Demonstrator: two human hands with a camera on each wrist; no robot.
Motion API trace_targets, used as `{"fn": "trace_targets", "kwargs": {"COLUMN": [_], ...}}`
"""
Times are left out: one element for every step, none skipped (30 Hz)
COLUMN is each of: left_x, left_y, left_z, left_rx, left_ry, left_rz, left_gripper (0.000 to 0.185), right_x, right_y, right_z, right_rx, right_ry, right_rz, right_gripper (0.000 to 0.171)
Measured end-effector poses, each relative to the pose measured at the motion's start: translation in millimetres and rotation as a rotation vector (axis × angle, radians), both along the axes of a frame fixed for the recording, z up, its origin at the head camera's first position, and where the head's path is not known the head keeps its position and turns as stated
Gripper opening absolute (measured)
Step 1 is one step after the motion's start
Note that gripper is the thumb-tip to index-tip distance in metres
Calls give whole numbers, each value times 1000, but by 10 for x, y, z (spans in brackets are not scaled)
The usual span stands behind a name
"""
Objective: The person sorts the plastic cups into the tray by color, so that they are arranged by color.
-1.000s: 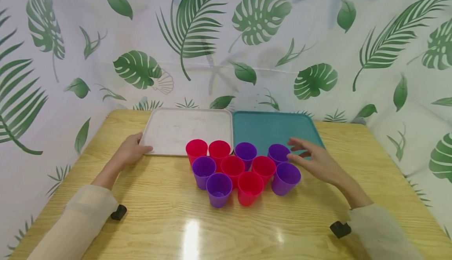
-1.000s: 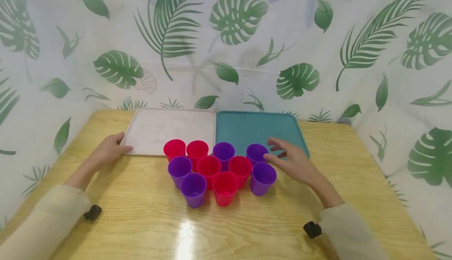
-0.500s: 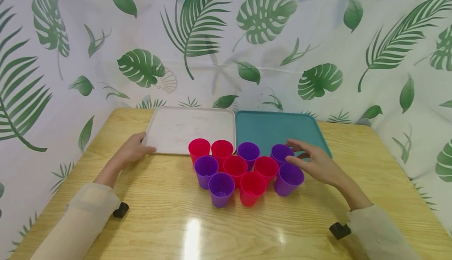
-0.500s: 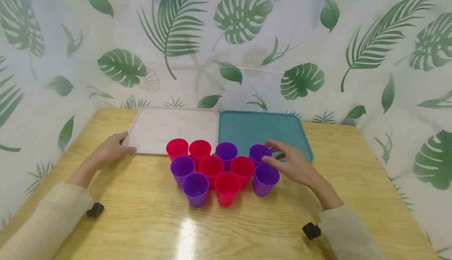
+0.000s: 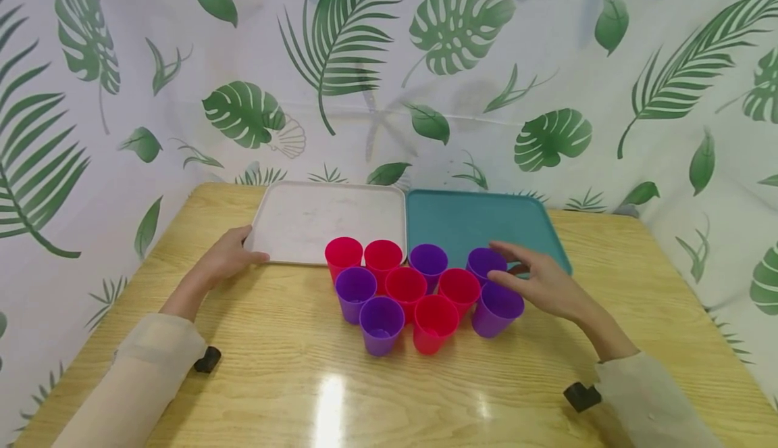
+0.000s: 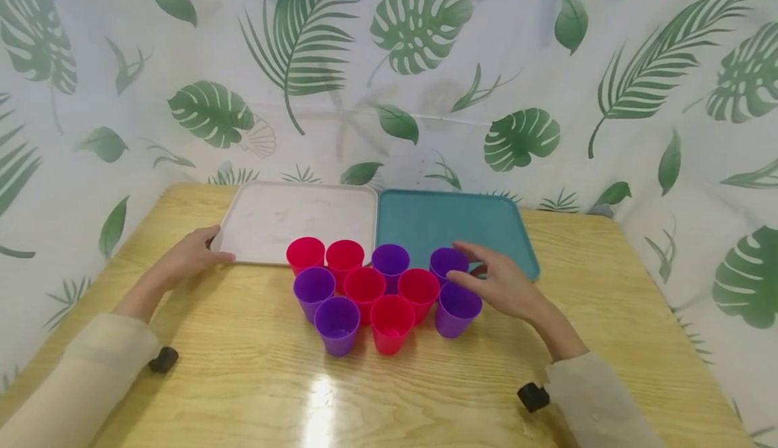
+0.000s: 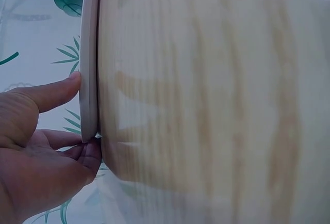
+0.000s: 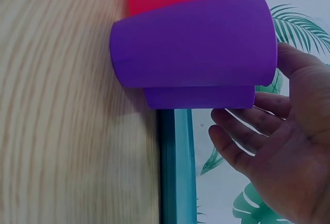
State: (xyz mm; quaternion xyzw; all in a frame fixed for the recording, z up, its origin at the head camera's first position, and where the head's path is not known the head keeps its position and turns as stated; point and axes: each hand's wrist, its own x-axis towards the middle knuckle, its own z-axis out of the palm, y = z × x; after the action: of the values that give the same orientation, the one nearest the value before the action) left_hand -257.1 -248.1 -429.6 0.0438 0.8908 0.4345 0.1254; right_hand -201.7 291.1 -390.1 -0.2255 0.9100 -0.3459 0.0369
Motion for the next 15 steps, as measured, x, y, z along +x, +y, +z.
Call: {"fn": "trace_targets", "kwargs": {"left_x": [-3, -5, -5, -5, -7, -6, -5, -4, -4, -5, -4, -2, -2, 0, 1], "left_y": [-2, -3, -5, -9, -13, -15, -17, -19, -22, -24, -22, -22, -24, -22, -22], "left_z": [-4, -6, -7, -10, -13, -16, -19, -21, -23, -26, -24, -22, -18, -14, -12], "left_rx": [4, 8, 11, 12, 14, 15, 15, 15, 14, 15, 15, 14, 11, 12, 13], "left_ry": [1, 1, 1, 0, 0, 1, 0, 0, -1, 0, 1, 3, 5, 6, 8], "left_rz": [-2, -3, -4, -6, -11, -13, -15, -17, -19, -21, -23, -23, -26, -26, -27], "left_gripper": [74, 73, 72, 72, 71, 71, 70, 70, 70, 70, 69, 68, 69, 68, 67], "right_x": [-4, -9, -16, -21, -28, -34, -40, -46, -51, -54, -59, -62, -67, -71, -75], "right_y": [-6, -16, -23, -34, -42, -52, -62, -70, -76, -85, -90, -96, -99, -102, -106], "right_z": [3, 8, 12, 17, 21, 27, 34, 40, 46, 54, 60, 67, 73, 78, 83], "right_rx": [6, 9, 12, 14, 18, 22, 22, 24, 26, 27, 29, 28, 29, 28, 26], "right_ry": [-1, -1, -1, -1, -2, -1, -1, 2, 4, 6, 9, 10, 10, 7, 2], "right_rz": [-1, -1, -1, 0, 1, 1, 5, 9, 14, 22, 29, 36, 42, 46, 51], "right_gripper": [60, 60, 60, 60, 60, 60, 60, 59, 58, 58, 57, 57, 56, 56, 56]}}
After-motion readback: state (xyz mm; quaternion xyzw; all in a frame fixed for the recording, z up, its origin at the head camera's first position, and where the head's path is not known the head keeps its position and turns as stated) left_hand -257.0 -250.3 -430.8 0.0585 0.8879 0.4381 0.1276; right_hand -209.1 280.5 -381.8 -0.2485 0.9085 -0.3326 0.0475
